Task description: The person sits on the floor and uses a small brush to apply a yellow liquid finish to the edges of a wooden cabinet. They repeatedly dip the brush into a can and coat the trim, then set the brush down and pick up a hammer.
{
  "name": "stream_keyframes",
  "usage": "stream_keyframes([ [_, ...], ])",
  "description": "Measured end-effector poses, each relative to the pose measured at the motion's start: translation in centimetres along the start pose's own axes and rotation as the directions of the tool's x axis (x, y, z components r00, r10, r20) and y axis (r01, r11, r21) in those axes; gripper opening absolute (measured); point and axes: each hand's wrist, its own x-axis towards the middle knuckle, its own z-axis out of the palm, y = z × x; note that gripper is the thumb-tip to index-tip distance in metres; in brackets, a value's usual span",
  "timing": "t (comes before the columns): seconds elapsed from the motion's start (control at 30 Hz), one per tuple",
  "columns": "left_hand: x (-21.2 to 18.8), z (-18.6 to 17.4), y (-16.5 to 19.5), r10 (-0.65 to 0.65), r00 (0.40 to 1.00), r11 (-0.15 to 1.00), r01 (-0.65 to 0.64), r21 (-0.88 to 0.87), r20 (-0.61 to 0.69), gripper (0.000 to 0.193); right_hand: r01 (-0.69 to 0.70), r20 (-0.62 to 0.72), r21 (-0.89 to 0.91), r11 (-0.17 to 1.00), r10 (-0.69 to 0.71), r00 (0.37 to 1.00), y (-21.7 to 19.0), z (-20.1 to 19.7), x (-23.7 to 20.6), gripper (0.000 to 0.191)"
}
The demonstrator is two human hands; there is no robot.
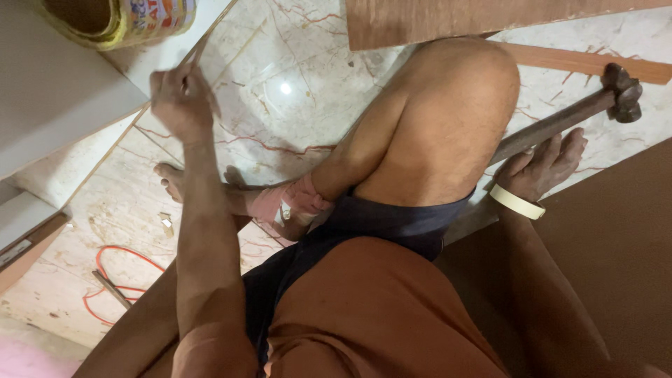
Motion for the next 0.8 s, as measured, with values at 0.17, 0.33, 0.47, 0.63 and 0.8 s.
stream_keyframes([
  [0.17,2.5,4.6,3.5,0.083,0.995,0.993,-0.086,-0.078,-0.052,0.008,-0.011,-0.048,-0.045,0.999,0.009,0.999,0.2,0.4,0.4,0.048],
  [0.33,1.9,3.3,1.9,0.049,0.997,0.997,-0.051,-0.049,-0.056,0.009,-0.045,-0.011,-0.029,0.999,0.044,0.999,-0.2,0.1,0.1,0.048],
  [0.47,-1.1,-1.4,-2.0,-0.047,0.999,0.997,0.046,0.054,0.015,0.010,-0.034,-0.010,-0.024,0.999,0.033,0.999,-0.3,0.1,-0.1,0.048],
  [0.63,-1.6,-0.9,-1.7,0.070,0.997,0.996,-0.069,0.059,-0.022,0.011,0.054,-0.055,0.006,0.999,-0.053,0.997,0.3,0.5,0.2,0.047],
  [0.8,1.7,4.2,3.1,0.114,0.992,0.993,-0.115,-0.026,-0.054,0.011,-0.029,-0.042,-0.027,0.999,0.028,0.999,0.3,0.5,-0.2,0.046],
])
